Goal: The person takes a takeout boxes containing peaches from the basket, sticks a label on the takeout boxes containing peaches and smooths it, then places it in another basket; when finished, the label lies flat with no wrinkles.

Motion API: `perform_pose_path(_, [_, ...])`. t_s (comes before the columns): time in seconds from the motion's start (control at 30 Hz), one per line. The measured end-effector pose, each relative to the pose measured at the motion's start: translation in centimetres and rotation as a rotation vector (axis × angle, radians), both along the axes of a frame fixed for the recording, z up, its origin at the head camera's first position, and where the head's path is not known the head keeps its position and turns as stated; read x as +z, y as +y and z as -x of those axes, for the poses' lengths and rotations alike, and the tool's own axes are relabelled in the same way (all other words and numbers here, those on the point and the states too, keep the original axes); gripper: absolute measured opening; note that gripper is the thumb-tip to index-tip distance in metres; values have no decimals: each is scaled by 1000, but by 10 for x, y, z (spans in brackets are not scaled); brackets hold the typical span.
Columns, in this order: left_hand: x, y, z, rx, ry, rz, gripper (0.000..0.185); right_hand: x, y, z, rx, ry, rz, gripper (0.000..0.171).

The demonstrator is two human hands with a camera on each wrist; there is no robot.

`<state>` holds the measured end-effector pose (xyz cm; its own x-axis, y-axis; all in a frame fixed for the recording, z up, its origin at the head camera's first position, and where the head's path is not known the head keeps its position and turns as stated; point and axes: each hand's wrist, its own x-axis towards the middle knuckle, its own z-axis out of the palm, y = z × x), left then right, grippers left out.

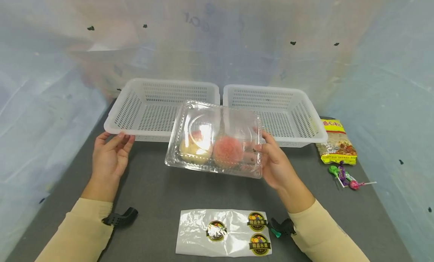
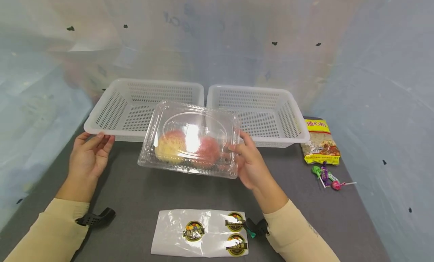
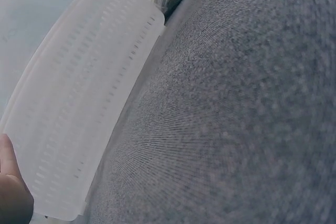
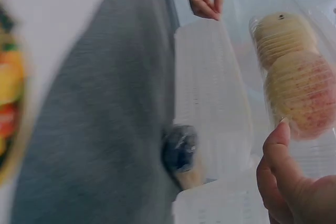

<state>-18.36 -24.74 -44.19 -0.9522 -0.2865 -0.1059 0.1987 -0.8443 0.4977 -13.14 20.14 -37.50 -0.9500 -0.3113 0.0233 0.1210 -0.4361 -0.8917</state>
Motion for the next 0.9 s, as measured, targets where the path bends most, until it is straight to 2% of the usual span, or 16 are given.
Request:
perform_pose_path(0.27, [-1,1,0,8,-5,4,48,-21,26,-30,86,18,-23,52])
perform_pose_path(0.5, [-1,1,0,8,-4,-2,48,-34,46,-52,110,-45,-105,50])
perform_pose_path(0.67, [0,0,1,7,-8,-2,48,-42,53,-55,102,-78,-152,53])
perform_pose_path(0.9, [2,-1,-1,3,-18,21,48,-50,55,-50,73,-132,-265,66])
